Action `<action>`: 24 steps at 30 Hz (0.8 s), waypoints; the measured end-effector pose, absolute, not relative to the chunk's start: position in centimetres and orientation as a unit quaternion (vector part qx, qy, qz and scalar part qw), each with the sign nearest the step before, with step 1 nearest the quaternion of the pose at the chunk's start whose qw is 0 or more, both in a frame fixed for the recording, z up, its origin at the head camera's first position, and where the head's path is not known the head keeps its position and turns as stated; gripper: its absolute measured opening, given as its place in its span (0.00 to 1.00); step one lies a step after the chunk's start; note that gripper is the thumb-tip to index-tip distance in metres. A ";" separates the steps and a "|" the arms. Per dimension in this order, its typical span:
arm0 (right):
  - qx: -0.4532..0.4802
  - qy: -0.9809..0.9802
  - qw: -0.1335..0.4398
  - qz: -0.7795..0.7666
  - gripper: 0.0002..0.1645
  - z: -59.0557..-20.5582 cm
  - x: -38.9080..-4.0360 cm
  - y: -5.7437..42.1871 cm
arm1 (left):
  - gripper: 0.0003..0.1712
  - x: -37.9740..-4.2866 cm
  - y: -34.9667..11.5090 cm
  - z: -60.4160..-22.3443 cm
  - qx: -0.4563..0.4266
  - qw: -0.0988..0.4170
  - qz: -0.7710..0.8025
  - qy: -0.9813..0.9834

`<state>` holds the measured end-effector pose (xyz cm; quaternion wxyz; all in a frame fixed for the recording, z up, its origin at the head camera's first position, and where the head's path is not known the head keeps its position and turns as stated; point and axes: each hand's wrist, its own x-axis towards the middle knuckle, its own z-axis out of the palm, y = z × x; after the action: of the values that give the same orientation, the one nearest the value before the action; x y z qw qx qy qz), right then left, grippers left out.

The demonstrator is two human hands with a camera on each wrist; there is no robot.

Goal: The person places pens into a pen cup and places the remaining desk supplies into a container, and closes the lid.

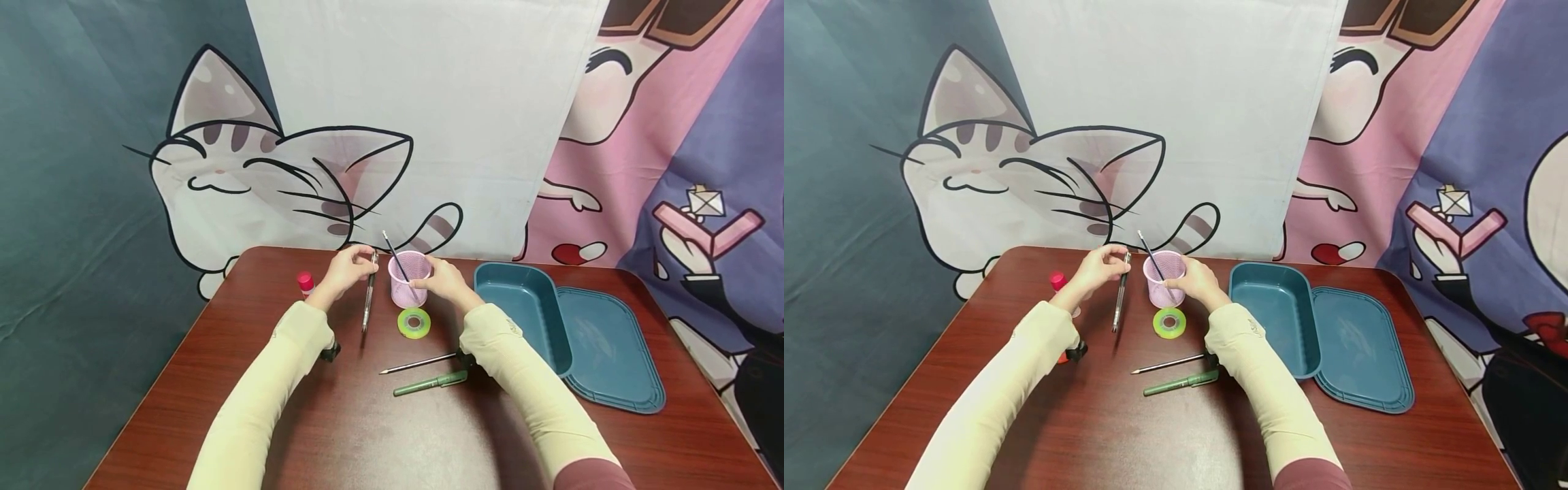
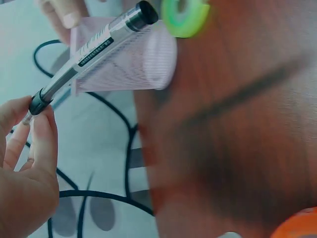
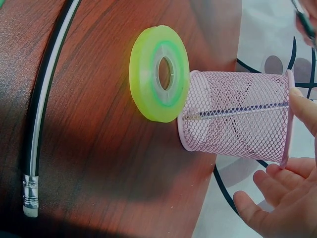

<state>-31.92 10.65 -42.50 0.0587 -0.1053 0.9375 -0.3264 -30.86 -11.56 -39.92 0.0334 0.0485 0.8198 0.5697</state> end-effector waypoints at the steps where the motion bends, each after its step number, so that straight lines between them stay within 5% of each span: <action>1: -0.105 0.938 0.059 -0.326 0.46 -42.5 -31.9 10.7 | 0.22 -31.0 -11.5 -39.5 0.047 0.027 0.577 0.815; 11: -0.104 0.937 0.063 -0.327 0.47 -42.5 -32.0 10.7 | 0.23 -32.1 -11.1 -36.6 0.034 -0.049 0.631 0.774; 24: -0.102 0.939 0.061 -0.321 0.47 -42.3 -31.9 10.7 | 0.19 -33.2 -9.7 -35.3 -0.027 -0.231 0.667 0.708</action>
<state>-31.90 10.68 -42.29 0.0609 -0.1025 0.9395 -0.3212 -33.16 -9.71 -35.28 -0.2312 -0.0270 0.7080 0.6668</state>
